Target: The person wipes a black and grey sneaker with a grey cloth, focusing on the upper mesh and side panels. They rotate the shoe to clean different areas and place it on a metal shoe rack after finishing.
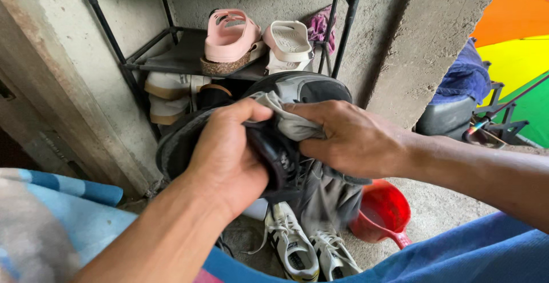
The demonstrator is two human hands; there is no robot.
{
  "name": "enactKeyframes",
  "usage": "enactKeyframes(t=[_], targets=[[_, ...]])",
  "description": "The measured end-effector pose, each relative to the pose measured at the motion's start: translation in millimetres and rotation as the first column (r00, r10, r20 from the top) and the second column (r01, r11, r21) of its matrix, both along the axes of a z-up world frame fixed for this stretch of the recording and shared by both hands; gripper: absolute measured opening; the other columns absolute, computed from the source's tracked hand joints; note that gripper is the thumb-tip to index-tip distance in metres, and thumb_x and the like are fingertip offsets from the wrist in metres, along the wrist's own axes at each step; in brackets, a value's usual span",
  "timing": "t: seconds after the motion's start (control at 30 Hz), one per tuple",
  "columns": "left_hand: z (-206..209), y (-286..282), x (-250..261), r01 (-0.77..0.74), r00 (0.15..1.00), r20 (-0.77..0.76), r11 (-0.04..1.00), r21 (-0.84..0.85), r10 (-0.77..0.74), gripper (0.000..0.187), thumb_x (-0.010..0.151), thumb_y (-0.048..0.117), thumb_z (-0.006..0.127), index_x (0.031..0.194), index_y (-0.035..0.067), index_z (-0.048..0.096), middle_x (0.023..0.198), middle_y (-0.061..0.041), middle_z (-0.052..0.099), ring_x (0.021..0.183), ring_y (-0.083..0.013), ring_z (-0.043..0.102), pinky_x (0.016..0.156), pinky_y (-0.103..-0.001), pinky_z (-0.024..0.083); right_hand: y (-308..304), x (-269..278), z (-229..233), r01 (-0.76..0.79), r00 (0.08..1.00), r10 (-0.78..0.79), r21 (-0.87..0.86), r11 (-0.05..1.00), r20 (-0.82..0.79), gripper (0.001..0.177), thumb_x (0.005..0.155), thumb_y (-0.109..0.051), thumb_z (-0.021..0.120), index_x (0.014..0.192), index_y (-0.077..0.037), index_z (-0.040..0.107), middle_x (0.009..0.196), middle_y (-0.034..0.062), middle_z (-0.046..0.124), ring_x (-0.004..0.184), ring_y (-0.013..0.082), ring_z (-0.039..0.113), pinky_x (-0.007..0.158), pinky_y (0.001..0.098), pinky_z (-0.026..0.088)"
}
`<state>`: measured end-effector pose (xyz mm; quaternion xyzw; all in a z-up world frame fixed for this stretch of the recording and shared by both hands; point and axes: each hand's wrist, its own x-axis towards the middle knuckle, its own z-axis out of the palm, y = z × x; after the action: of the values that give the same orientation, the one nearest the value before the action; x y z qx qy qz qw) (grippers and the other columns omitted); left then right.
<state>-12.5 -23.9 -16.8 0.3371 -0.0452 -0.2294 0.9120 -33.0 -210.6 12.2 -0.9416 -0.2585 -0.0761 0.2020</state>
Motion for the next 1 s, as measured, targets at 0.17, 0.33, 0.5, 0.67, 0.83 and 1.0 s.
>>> enactKeyframes(t=[0.17, 0.33, 0.5, 0.67, 0.83, 1.0], targets=[[3.7, 3.1, 2.7, -0.037, 0.998, -0.059, 0.999, 0.014, 0.038, 0.018, 0.080, 0.012, 0.060, 0.096, 0.004, 0.064, 0.089, -0.007, 0.071, 0.080, -0.0221, 0.069, 0.083, -0.039, 0.058, -8.2, 13.2, 6.2, 0.310, 0.950, -0.312, -0.070, 0.948, -0.021, 0.068, 0.084, -0.027, 0.065, 0.150, -0.021, 0.051, 0.109, 0.0177, 0.076, 0.097, 0.0264, 0.076, 0.089, 0.0408, 0.057], [11.5, -6.4, -7.0, -0.059, 0.994, -0.092, 0.997, 0.043, 0.063, 0.024, 0.083, 0.012, 0.062, 0.104, 0.001, 0.065, 0.094, -0.010, 0.073, 0.083, -0.0229, 0.069, 0.084, -0.039, 0.057, -20.0, 30.2, 7.2, 0.463, 0.885, -0.465, -0.105, 0.880, -0.002, 0.058, 0.086, -0.031, 0.066, 0.141, -0.018, 0.056, 0.113, 0.0216, 0.073, 0.105, 0.0322, 0.073, 0.093, 0.0445, 0.056], [17.5, -10.5, -17.1, -0.117, 0.988, -0.100, 0.993, 0.012, 0.117, 0.050, 0.088, 0.048, 0.051, 0.114, 0.009, 0.068, 0.100, -0.006, 0.076, 0.089, -0.0204, 0.071, 0.087, -0.040, 0.057, -16.2, 22.9, -1.5, 0.226, 0.974, -0.226, -0.035, 0.974, -0.009, 0.069, 0.081, -0.021, 0.064, 0.147, -0.011, 0.046, 0.119, 0.0199, 0.071, 0.102, 0.0266, 0.075, 0.091, 0.0385, 0.058], [7.4, -6.9, -6.7, -0.044, 0.993, -0.113, 0.987, -0.153, 0.027, 0.059, 0.100, 0.055, 0.038, 0.118, 0.006, 0.066, 0.109, -0.010, 0.074, 0.096, -0.0261, 0.070, 0.088, -0.043, 0.055, -6.4, 6.0, -0.9, 0.038, 0.998, -0.044, -0.136, 0.990, -0.039, 0.062, 0.084, -0.020, 0.061, 0.145, -0.012, 0.054, 0.112, 0.0165, 0.076, 0.091, 0.0254, 0.078, 0.084, 0.0384, 0.060], [-1.2, -7.2, 1.9, -0.150, 0.983, -0.109, 0.988, -0.016, 0.148, 0.027, 0.087, 0.025, 0.055, 0.099, 0.005, 0.068, 0.093, -0.008, 0.076, 0.081, -0.0203, 0.071, 0.078, -0.035, 0.057, -14.7, 26.3, 14.6, 0.494, 0.775, -0.596, -0.387, 0.779, -0.210, 0.054, 0.105, -0.021, 0.045, 0.158, -0.023, 0.033, 0.093, 0.0183, 0.074, 0.075, 0.0289, 0.072, 0.069, 0.0442, 0.063], [-0.8, -10.3, -1.3, -0.130, 0.990, -0.051, 0.991, 0.036, 0.132, 0.012, 0.078, 0.008, 0.063, 0.090, 0.004, 0.065, 0.086, -0.008, 0.070, 0.074, -0.0215, 0.068, 0.074, -0.036, 0.058, -33.7, 43.8, 14.4, 0.547, 0.805, -0.568, -0.156, 0.823, -0.173, 0.043, 0.095, -0.030, 0.061, 0.136, -0.016, 0.057, 0.091, 0.0144, 0.073, 0.073, 0.0243, 0.070, 0.071, 0.0478, 0.059]])
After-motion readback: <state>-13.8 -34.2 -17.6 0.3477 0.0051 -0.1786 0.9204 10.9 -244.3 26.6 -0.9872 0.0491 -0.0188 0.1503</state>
